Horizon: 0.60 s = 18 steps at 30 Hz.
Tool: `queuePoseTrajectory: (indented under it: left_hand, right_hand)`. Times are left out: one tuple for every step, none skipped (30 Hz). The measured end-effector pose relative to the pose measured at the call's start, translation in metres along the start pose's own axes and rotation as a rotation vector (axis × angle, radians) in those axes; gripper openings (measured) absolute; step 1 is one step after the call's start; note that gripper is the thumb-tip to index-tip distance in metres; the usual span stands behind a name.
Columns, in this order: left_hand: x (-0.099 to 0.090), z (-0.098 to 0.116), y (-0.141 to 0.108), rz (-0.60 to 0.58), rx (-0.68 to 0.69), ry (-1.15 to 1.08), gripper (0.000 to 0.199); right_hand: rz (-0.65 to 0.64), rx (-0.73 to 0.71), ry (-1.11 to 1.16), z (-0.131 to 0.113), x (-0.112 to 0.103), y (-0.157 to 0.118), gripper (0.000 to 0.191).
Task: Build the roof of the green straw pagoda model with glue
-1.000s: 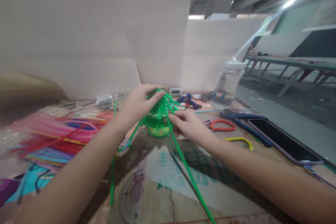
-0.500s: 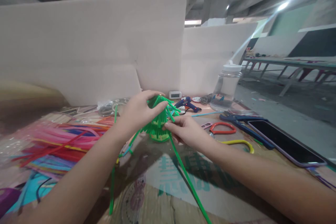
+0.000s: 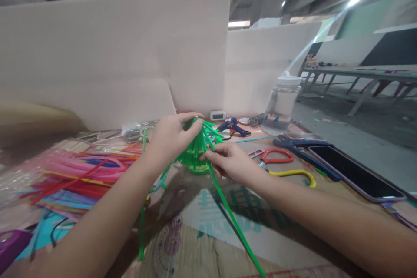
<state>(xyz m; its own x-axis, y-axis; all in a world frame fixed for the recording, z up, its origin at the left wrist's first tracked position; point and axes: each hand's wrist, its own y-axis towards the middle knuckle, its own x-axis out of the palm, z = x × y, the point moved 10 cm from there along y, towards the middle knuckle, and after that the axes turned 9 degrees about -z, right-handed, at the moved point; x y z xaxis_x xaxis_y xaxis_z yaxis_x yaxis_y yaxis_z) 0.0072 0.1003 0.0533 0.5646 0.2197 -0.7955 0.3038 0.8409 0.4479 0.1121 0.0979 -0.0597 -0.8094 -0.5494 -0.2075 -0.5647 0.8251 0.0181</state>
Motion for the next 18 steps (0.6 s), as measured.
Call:
queuePoseTrajectory:
  left_hand:
    - [0.000,0.001,0.000,0.000,0.003,0.003,0.037]
    - [0.000,0.002,-0.001,-0.002,0.012,0.005,0.037]
    - [0.000,0.004,-0.001,-0.002,0.022,0.006,0.036]
    - [0.001,0.005,-0.001,-0.004,0.031,0.007,0.036]
    - [0.001,0.006,-0.002,-0.006,0.039,0.009,0.035]
    - [0.001,0.007,-0.002,-0.009,0.043,0.011,0.034]
    - [0.001,0.008,-0.002,-0.015,0.049,0.011,0.034]
    - [0.002,0.008,-0.002,-0.023,0.054,0.011,0.034]
    - [0.002,0.007,-0.002,-0.032,0.059,0.009,0.035]
    - [0.003,0.007,-0.001,-0.045,0.065,0.004,0.036]
    - [0.003,0.007,-0.001,-0.060,0.074,-0.005,0.037]
    - [0.003,0.007,-0.001,-0.078,0.090,-0.015,0.038]
    - [0.003,0.007,-0.001,-0.097,0.110,-0.023,0.039]
    - [0.004,0.008,-0.001,-0.124,0.132,-0.028,0.039]
    - [0.005,0.010,-0.002,-0.158,0.155,-0.028,0.039]
    - [0.007,0.011,-0.003,-0.193,0.174,-0.025,0.041]
    - [0.008,0.011,-0.004,-0.226,0.186,-0.019,0.044]
    - [0.009,0.011,-0.005,-0.251,0.191,-0.013,0.047]
  right_hand:
    - [-0.007,0.014,0.018,0.000,0.002,0.000,0.022]
    - [-0.015,0.029,0.029,0.000,0.003,-0.001,0.024]
    - [-0.021,0.042,0.035,0.000,0.005,-0.002,0.027]
    - [-0.025,0.052,0.038,-0.001,0.006,-0.002,0.030]
    - [-0.027,0.062,0.038,-0.001,0.007,-0.003,0.033]
    - [-0.024,0.070,0.039,-0.002,0.007,-0.003,0.034]
    - [-0.019,0.076,0.042,-0.002,0.007,-0.004,0.034]
    - [-0.016,0.082,0.050,-0.002,0.007,-0.004,0.032]
    - [-0.015,0.086,0.061,-0.002,0.007,-0.004,0.029]
    - [-0.017,0.085,0.075,-0.001,0.007,-0.004,0.026]
    - [-0.022,0.082,0.089,-0.001,0.008,-0.004,0.023]
    - [-0.028,0.075,0.102,0.000,0.008,-0.004,0.022]
    - [-0.034,0.065,0.112,0.000,0.009,-0.004,0.022]
    - [-0.038,0.054,0.120,0.000,0.010,-0.003,0.022]
    - [-0.040,0.042,0.126,0.001,0.010,-0.003,0.022]
    - [-0.042,0.032,0.130,0.001,0.010,-0.003,0.022]
    - [-0.044,0.026,0.133,0.001,0.010,-0.002,0.021]
    - [-0.044,0.023,0.136,0.001,0.009,-0.002,0.021]
